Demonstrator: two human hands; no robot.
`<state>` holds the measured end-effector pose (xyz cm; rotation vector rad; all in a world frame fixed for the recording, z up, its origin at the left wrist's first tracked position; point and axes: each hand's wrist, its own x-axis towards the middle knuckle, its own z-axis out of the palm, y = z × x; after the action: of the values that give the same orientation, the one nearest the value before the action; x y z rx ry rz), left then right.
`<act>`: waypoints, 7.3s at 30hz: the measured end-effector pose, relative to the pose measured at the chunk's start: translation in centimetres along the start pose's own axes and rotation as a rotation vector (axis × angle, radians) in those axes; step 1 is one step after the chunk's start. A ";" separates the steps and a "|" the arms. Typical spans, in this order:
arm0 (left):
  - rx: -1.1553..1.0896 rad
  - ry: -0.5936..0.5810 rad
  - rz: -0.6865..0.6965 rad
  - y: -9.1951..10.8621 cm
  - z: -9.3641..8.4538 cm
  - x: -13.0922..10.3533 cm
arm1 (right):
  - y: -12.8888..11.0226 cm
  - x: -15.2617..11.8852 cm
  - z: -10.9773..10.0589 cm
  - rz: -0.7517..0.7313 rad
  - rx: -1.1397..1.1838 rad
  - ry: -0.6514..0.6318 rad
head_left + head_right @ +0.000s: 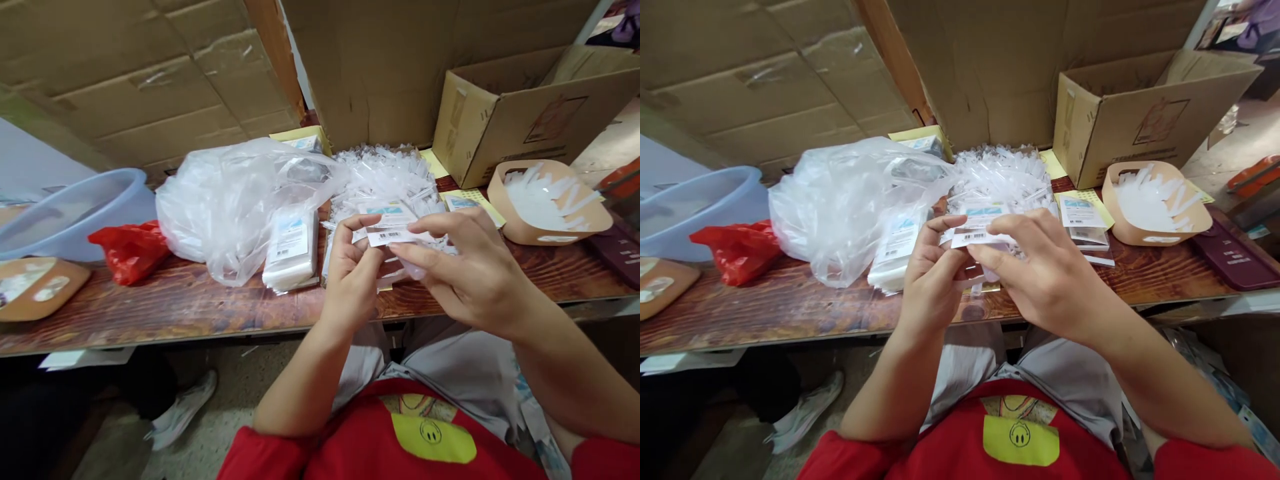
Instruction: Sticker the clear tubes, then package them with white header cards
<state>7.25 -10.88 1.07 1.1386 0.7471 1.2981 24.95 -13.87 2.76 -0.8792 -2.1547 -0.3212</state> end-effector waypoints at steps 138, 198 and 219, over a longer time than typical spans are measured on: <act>0.601 0.635 0.164 2.8 -11.2 0.0 | 1.7 1.3 7.8 0.193 0.217 0.248; 0.492 -0.222 0.441 -3.3 3.1 -4.9 | 1.0 -5.0 -0.4 0.608 0.442 0.212; 1.615 -0.067 -0.046 4.0 -17.2 4.0 | 22.2 0.2 -1.5 0.467 -0.376 -0.465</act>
<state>-9.33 -3.59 0.06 2.3204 1.8506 0.3788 40.82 1.70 2.72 -1.7790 -2.2407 -0.3076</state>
